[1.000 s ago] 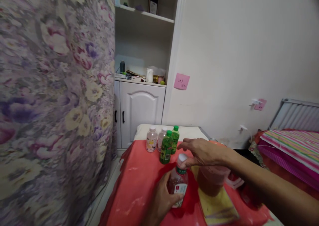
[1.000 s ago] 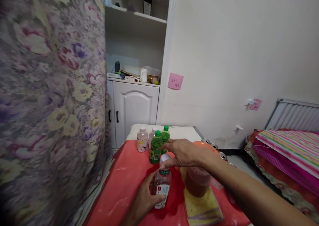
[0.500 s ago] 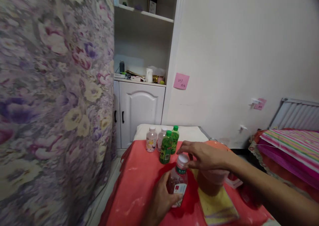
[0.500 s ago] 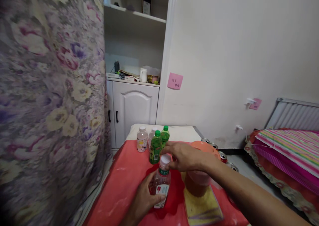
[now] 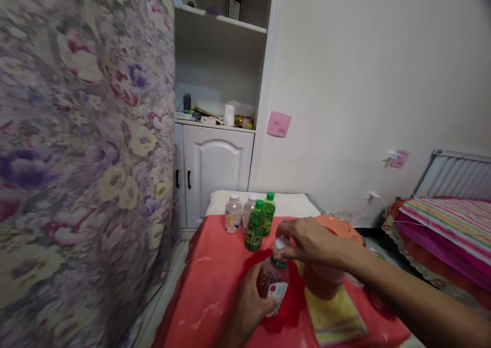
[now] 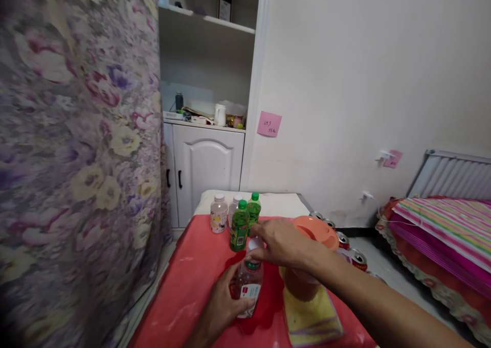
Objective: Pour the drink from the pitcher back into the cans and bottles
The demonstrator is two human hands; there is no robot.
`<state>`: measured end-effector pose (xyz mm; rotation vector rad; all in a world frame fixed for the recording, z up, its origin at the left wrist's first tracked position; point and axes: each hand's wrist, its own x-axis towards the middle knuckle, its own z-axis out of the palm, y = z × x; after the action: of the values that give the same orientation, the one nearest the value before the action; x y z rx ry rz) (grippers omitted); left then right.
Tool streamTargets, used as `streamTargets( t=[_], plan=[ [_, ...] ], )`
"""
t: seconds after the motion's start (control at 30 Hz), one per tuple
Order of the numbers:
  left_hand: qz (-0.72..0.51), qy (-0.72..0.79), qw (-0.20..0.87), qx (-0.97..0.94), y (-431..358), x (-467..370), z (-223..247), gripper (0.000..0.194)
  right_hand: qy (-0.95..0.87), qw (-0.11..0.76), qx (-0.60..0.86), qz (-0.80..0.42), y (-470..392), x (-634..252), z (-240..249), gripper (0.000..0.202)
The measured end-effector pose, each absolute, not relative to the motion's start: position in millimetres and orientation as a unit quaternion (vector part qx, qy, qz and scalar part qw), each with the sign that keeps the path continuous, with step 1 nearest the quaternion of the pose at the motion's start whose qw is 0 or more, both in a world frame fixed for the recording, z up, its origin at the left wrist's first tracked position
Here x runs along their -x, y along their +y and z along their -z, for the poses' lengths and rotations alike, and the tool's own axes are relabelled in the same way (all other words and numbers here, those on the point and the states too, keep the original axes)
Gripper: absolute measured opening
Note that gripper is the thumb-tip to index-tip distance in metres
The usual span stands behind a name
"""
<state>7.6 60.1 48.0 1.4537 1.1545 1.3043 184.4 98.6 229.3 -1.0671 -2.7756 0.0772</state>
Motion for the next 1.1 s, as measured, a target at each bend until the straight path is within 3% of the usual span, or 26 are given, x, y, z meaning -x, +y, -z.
streamTargets(
  t=[0.1,0.27,0.47,0.8,1.1],
  plan=[
    [-0.524,0.457,0.421,-0.583,61.3,-8.1,-46.1,0.074,-0.931,0.102,0.348,-0.040,97.7,-185.5,-227.4,0.045],
    [-0.514,0.478,0.417,-0.577,61.1,-8.3,-47.3,0.075,-0.928,0.089,0.360,-0.027,96.3,-184.3,-223.5,0.030],
    [-0.527,0.447,0.428,-0.583,61.1,-6.7,-46.6,0.075,-0.923,0.106,0.364,-0.066,97.6,-184.3,-220.9,0.037],
    [-0.517,0.458,0.430,-0.581,60.1,-7.8,-47.2,0.075,-0.912,0.121,0.379,-0.106,94.1,-181.5,-218.0,0.020],
    [-0.508,0.469,0.432,-0.579,58.0,-8.7,-49.7,0.072,-0.911,0.134,0.374,-0.113,90.7,-182.2,-215.6,0.023]
  ],
)
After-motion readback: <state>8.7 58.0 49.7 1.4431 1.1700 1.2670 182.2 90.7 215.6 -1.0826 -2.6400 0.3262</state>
